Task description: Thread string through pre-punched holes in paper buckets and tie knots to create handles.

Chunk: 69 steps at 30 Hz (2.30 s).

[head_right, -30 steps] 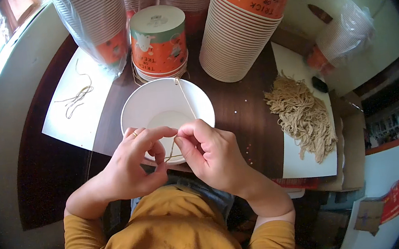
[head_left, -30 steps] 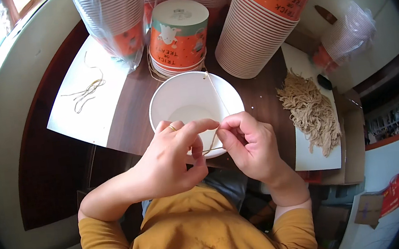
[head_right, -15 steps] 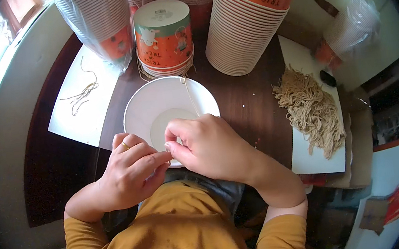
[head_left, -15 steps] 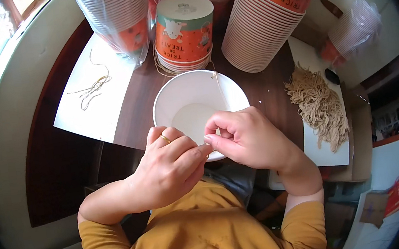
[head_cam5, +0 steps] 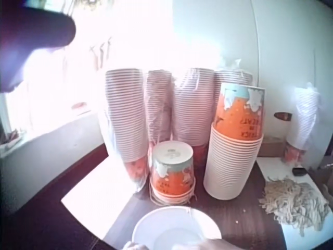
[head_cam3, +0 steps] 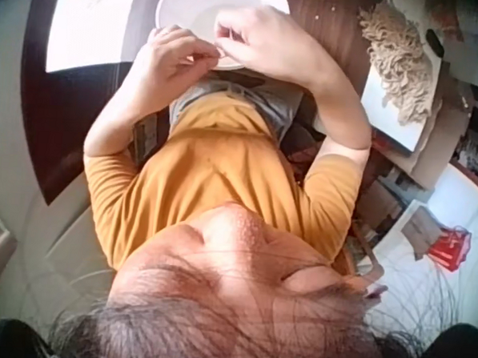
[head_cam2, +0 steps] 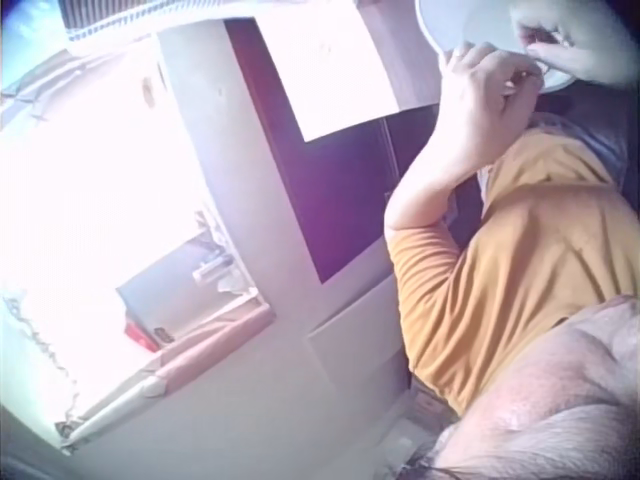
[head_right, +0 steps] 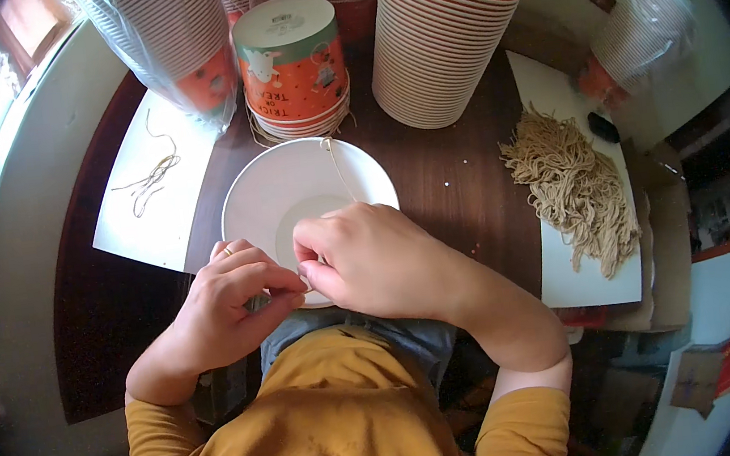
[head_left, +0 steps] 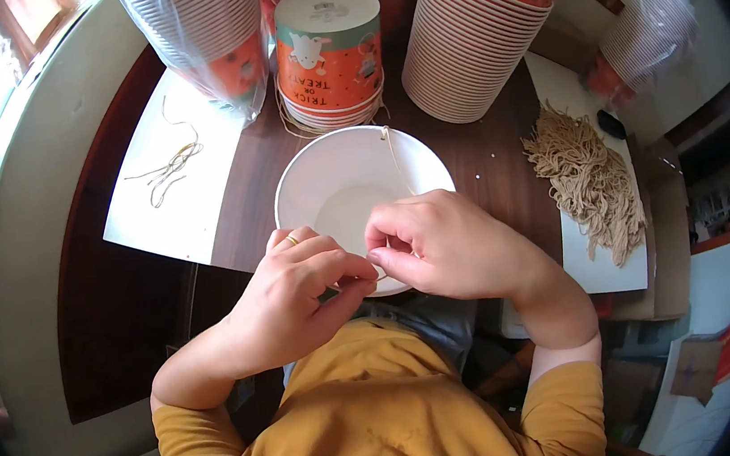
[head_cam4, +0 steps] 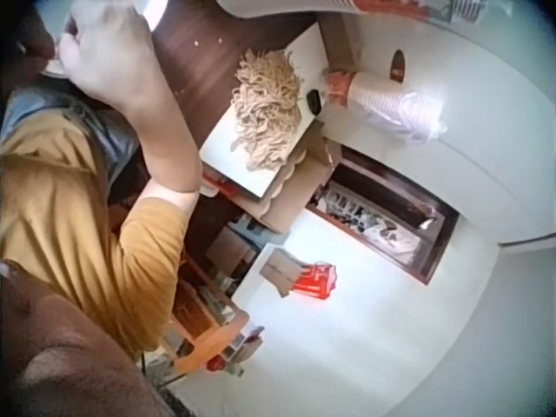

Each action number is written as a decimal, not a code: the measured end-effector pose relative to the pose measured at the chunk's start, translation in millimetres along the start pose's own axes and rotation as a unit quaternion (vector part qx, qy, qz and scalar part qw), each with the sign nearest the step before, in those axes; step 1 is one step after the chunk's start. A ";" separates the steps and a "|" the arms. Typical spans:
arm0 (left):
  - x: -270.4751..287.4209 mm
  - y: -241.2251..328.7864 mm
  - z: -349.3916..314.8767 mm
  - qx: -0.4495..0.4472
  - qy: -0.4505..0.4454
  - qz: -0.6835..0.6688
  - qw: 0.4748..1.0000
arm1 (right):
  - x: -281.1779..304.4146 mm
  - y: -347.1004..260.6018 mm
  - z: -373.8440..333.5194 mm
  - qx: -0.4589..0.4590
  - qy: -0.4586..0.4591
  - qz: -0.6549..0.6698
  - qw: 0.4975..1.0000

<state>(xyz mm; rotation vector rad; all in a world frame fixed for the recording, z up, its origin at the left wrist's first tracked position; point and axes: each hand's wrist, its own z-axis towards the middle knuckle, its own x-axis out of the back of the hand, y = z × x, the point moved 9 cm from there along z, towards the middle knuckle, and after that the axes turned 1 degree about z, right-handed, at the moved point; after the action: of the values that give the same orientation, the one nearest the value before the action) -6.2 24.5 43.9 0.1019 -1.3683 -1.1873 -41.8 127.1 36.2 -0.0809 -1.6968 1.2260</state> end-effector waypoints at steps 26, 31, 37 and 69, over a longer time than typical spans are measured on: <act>11.0 -16.7 5.9 0.108 0.012 -0.065 0.992 | 4.7 -29.0 -55.2 0.111 0.328 -0.164 0.924; 8.0 -12.9 12.5 0.082 0.019 -0.069 0.994 | -6.1 -27.5 -44.2 0.092 0.305 -0.165 0.933; 6.8 -15.3 16.3 0.093 0.030 -0.075 0.992 | -4.9 -14.6 -46.1 0.074 0.328 -0.120 0.934; -4.5 -16.0 19.8 0.083 0.021 -0.046 0.995 | -11.1 -24.6 -66.4 0.114 0.403 -0.211 0.883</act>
<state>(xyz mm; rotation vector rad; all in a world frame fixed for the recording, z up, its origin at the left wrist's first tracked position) -29.9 31.2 35.9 0.3098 -1.4372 -1.1389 23.8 154.1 46.2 -0.0609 -0.7772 0.8649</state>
